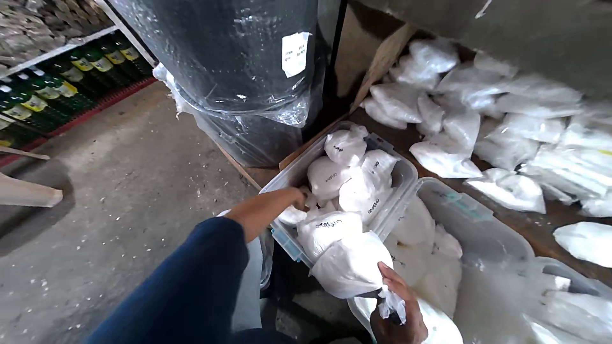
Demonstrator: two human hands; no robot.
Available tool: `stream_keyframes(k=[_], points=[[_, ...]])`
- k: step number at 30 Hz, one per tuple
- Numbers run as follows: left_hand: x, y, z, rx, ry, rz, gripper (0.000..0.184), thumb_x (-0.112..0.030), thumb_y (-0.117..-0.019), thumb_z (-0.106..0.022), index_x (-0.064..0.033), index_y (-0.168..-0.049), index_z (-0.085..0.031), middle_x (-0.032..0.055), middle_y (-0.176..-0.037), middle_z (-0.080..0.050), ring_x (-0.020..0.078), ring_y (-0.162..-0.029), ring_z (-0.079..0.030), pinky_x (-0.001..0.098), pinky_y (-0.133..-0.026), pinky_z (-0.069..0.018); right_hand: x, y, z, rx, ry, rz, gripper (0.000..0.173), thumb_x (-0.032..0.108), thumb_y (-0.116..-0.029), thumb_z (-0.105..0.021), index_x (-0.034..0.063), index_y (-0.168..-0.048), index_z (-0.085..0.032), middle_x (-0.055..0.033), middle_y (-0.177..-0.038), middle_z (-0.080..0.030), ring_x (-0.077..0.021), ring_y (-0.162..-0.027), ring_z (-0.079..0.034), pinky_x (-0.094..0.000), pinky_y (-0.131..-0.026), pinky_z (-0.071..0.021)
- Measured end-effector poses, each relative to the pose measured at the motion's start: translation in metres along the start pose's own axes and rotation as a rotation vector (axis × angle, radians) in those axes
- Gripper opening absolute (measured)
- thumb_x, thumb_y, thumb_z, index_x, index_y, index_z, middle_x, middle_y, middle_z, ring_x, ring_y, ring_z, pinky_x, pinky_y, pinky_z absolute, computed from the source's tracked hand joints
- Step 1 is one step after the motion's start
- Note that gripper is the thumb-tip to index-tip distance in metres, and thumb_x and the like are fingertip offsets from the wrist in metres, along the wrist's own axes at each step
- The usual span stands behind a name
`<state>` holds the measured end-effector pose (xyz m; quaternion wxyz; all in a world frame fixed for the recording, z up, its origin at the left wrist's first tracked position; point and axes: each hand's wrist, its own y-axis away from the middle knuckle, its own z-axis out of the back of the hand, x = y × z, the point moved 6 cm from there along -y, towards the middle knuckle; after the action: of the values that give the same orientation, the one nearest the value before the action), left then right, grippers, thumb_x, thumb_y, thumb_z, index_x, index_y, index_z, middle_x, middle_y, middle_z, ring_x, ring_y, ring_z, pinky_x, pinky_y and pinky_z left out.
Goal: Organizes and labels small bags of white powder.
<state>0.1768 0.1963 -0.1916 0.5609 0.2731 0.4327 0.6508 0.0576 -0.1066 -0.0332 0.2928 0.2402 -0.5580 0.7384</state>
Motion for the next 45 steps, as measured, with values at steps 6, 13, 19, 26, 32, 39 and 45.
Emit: stream_keyframes(k=[6, 13, 19, 26, 32, 39, 45], points=[[-0.035, 0.041, 0.020, 0.145, 0.354, 0.033, 0.044, -0.034, -0.1065, -0.049, 0.0058, -0.117, -0.065, 0.0220, -0.105, -0.068, 0.0330, -0.092, -0.066, 0.0544, -0.086, -0.0521, 0.004, -0.002, 0.008, -0.059, 0.056, 0.010, 0.018, 0.022, -0.1057, -0.052, 0.0151, -0.120, -0.061, 0.0038, -0.125, -0.070, -0.0093, -0.122, -0.066, -0.0283, -0.102, -0.0563], [-0.098, 0.117, -0.008, -0.332, 0.521, -0.419, 0.079, -0.057, -0.0925, -0.069, -0.0010, -0.146, -0.050, 0.0291, -0.141, -0.052, 0.0443, -0.127, -0.055, 0.0645, -0.103, -0.0458, -0.011, -0.010, 0.026, -0.186, 0.023, -0.056, 0.021, 0.015, -0.1018, -0.055, 0.0211, -0.118, -0.066, 0.0118, -0.123, -0.071, -0.0073, -0.123, -0.064, -0.0286, -0.105, -0.0545], [-0.089, 0.148, 0.007, -0.410, 0.554, -0.353, 0.073, -0.038, -0.0883, -0.081, -0.0014, -0.143, -0.049, 0.0278, -0.127, -0.062, 0.0433, -0.118, -0.062, 0.0632, -0.099, -0.0491, -0.012, -0.011, 0.028, -0.166, 0.056, -0.045, 0.020, 0.012, -0.1016, -0.054, 0.0184, -0.118, -0.064, 0.0109, -0.124, -0.070, -0.0068, -0.124, -0.064, -0.0276, -0.106, -0.0543], [0.015, 0.108, 0.048, -0.474, 0.562, -0.106, 0.071, -0.037, -0.0910, -0.079, 0.0030, -0.141, -0.049, 0.0311, -0.130, -0.059, 0.0443, -0.120, -0.060, 0.0623, -0.102, -0.0475, -0.012, -0.005, 0.037, -0.183, 0.085, -0.030, 0.020, 0.014, -0.1009, -0.055, 0.0181, -0.119, -0.064, 0.0091, -0.124, -0.071, -0.0073, -0.122, -0.065, -0.0286, -0.103, -0.0561], [-0.017, 0.065, 0.007, -0.376, 0.231, 0.080, 0.077, -0.014, -0.0985, -0.064, 0.0088, -0.157, -0.020, 0.0356, -0.159, -0.026, 0.0538, -0.138, -0.042, 0.0644, -0.107, -0.0440, -0.013, -0.009, 0.035, -0.195, 0.140, -0.053, 0.016, 0.012, -0.1011, -0.055, 0.0154, -0.115, -0.063, 0.0077, -0.120, -0.072, -0.0050, -0.120, -0.065, -0.0254, -0.102, -0.0557], [-0.029, 0.060, -0.009, -0.232, 0.054, 0.065, 0.116, -0.031, -0.0844, -0.085, 0.0084, -0.161, -0.007, 0.0336, -0.167, 0.002, 0.0566, -0.152, -0.012, 0.0760, -0.109, -0.0331, -0.014, -0.009, 0.035, -0.226, 0.129, -0.060, 0.018, 0.009, -0.0998, -0.054, 0.0153, -0.113, -0.064, 0.0082, -0.119, -0.072, -0.0058, -0.119, -0.066, -0.0257, -0.101, -0.0565], [-0.040, 0.061, -0.026, -0.079, -0.073, 0.011, 0.089, -0.030, -0.0925, -0.075, 0.0158, -0.153, -0.027, 0.0382, -0.165, 0.002, 0.0583, -0.153, -0.001, 0.0773, -0.116, -0.0174, -0.008, -0.015, 0.032, -0.181, 0.181, -0.007, 0.012, 0.013, -0.1016, -0.055, 0.0106, -0.112, -0.061, 0.0009, -0.118, -0.071, -0.0073, -0.119, -0.066, -0.0266, -0.100, -0.0566]])
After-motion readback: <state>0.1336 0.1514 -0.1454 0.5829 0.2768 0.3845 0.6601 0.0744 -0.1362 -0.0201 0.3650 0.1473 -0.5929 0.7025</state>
